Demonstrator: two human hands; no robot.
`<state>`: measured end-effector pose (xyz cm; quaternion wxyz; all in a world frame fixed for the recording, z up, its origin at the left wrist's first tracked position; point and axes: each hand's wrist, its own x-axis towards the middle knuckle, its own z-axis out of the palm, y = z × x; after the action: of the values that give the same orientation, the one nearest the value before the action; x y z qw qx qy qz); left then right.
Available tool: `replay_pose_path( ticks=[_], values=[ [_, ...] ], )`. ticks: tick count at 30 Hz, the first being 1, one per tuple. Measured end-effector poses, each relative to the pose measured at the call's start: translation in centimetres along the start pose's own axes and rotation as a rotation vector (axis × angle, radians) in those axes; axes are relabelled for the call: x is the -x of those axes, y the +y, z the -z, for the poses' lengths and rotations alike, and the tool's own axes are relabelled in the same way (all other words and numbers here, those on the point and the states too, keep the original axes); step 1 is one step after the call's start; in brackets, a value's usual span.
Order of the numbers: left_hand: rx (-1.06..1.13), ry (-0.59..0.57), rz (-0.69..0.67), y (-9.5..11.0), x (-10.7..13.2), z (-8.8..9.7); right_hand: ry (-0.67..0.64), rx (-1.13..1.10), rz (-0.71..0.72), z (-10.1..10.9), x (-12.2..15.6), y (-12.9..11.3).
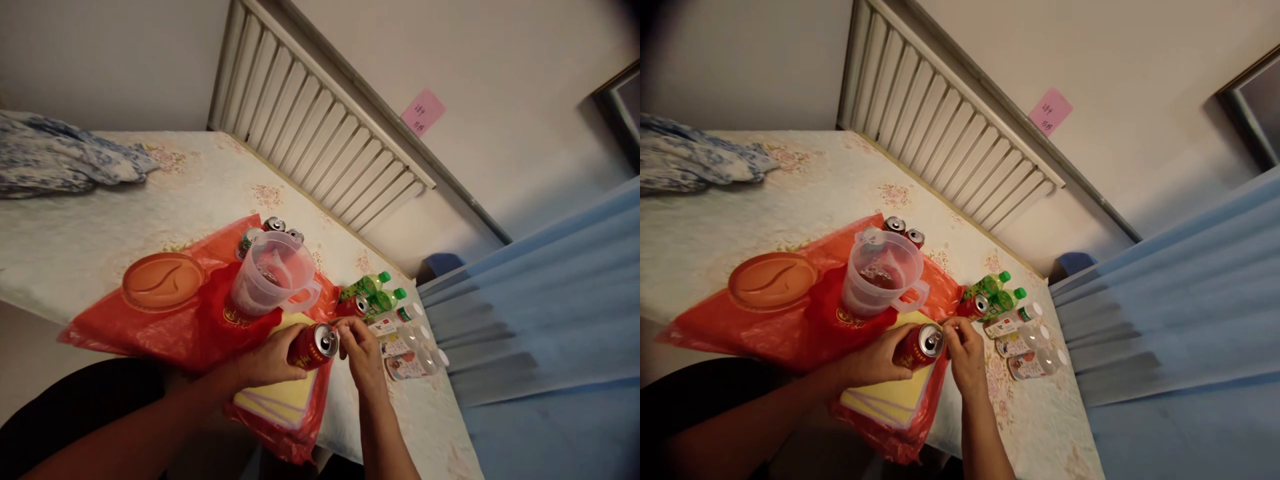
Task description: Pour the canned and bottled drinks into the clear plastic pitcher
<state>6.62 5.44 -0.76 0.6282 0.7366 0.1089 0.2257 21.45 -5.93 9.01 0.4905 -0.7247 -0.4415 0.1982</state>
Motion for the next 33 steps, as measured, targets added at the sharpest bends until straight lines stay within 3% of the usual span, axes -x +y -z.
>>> replay_pose_path(
  ticks=[3,6,10,16,22,28,33],
  values=[
    [0.033,-0.035,0.01,-0.1,0.3,0.3,0.075,-0.062,0.015,0.3,-1.3,0.3],
    [0.057,-0.075,0.043,-0.3,0.4,0.6,0.057,-0.125,0.06,-0.1,-2.9,0.6],
    [0.087,-0.139,0.063,-0.6,0.6,0.9,-0.062,-0.221,0.092,-1.5,-4.8,0.9],
    [0.11,-0.206,0.052,-1.1,0.9,1.3,-0.345,-0.247,0.106,-3.9,-6.6,1.1],
    [0.038,-0.287,0.103,-0.4,1.3,2.0,-0.451,-0.613,0.055,-6.6,-7.3,0.7],
    [0.087,-0.304,0.09,-0.4,1.4,2.8,-0.376,-0.755,0.046,-8.7,-8.8,-1.3],
    [0.169,-0.252,0.051,0.2,1.5,3.9,-0.241,-0.736,0.039,-8.0,-9.4,-3.6]
  ],
)
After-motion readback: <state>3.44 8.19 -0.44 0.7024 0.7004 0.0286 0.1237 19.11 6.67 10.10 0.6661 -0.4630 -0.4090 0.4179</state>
